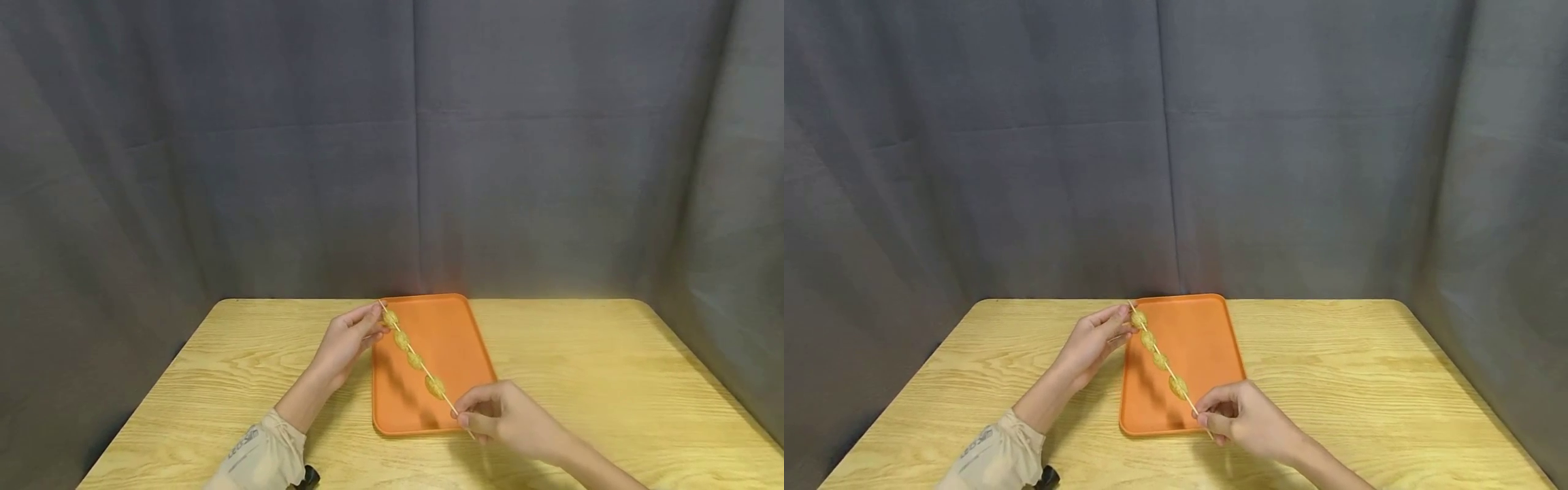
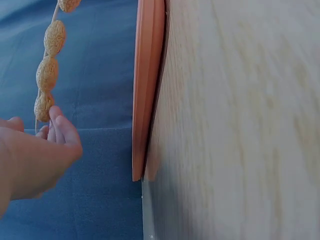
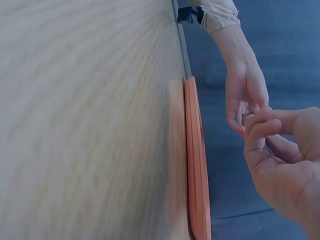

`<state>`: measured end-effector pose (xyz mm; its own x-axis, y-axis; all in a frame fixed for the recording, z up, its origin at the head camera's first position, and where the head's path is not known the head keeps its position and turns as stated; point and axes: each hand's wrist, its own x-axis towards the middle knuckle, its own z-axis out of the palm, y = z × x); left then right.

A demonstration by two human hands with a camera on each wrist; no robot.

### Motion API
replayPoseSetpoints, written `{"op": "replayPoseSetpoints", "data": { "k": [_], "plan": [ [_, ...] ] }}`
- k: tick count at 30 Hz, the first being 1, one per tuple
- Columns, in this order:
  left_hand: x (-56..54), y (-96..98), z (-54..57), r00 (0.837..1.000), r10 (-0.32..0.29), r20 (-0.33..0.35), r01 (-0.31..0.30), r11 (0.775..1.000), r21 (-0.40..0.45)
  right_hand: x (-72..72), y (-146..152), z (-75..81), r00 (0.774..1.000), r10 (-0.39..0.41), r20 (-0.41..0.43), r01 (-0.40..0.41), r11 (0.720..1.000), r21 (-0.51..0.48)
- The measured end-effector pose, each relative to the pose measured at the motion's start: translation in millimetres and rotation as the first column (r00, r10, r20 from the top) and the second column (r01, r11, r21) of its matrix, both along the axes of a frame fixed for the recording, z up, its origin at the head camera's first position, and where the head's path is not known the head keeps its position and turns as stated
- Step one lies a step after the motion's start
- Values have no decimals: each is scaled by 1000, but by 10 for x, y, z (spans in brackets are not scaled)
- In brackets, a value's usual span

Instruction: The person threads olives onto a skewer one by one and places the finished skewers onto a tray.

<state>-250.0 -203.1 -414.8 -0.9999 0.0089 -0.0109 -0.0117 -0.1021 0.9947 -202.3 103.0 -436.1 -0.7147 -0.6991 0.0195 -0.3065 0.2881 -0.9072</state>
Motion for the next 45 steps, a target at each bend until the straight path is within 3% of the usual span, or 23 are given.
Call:
{"op": "replayPoseSetpoints", "data": {
  "k": [7, 12, 27, 38, 45],
  "plan": [
    [-99, 59, -21, 997, 76, 11, -75, 995, -72, -25, 37, -5, 998, -56, 7, 56, 998, -3],
    [-98, 28, -37, 992, 119, 41, -116, 991, -70, -104, -43, -29, 993, -113, 46, 113, 994, -10],
    [17, 138, -20, 996, 85, 32, -83, 994, -65, -480, -200, -58, 976, -215, 21, 214, 977, 11],
    [21, 216, -39, 999, 31, 35, -28, 994, -108, -522, -244, -121, 953, -285, 98, 282, 958, 45],
    [38, 194, -95, 998, 21, 50, -15, 992, -126, -515, -244, -220, 950, -283, 131, 282, 959, 23]
  ]
}}
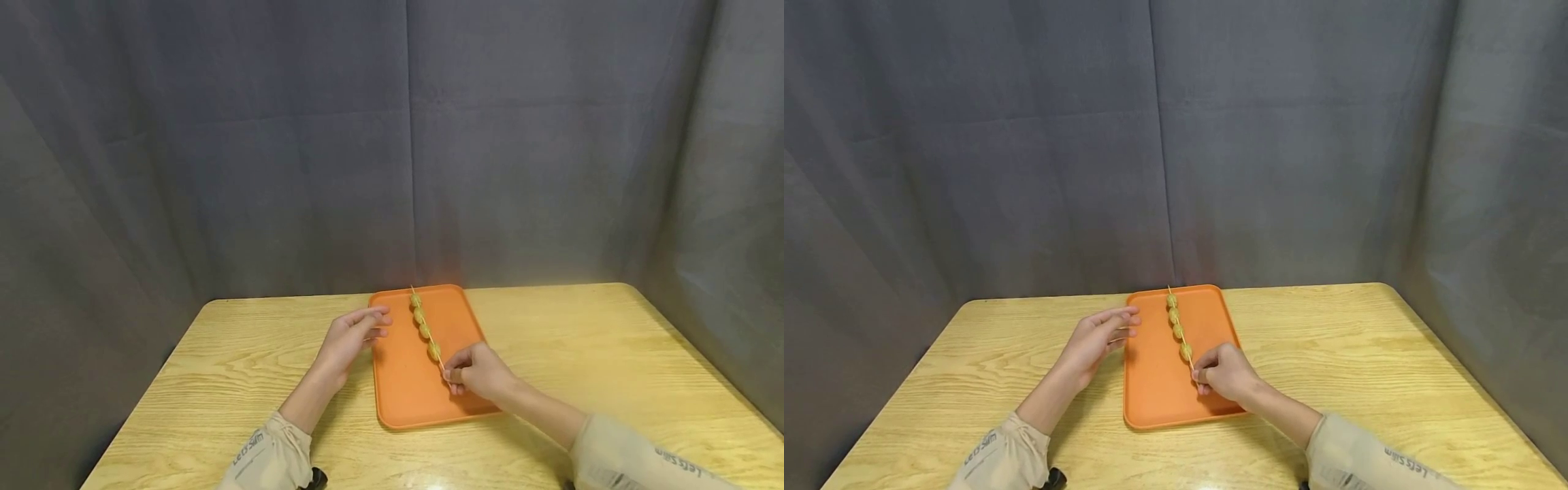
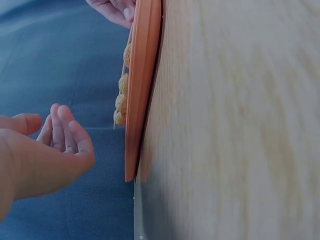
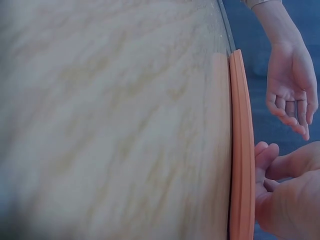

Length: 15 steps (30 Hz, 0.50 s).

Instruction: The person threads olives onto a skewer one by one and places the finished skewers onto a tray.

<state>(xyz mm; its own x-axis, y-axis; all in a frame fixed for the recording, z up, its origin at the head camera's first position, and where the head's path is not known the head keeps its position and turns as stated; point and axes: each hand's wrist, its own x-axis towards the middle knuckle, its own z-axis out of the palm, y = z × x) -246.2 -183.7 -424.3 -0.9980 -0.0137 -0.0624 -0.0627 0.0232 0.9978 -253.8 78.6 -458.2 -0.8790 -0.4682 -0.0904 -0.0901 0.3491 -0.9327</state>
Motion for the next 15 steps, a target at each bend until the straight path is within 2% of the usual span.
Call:
{"op": "replayPoseSetpoints", "data": {
  "k": [15],
  "plan": [
    [33, -8, -29, 998, -56, 27, 57, 998, -35, 20, -90, -7, 998, -49, 27, 49, 999, -19]
  ]
}}
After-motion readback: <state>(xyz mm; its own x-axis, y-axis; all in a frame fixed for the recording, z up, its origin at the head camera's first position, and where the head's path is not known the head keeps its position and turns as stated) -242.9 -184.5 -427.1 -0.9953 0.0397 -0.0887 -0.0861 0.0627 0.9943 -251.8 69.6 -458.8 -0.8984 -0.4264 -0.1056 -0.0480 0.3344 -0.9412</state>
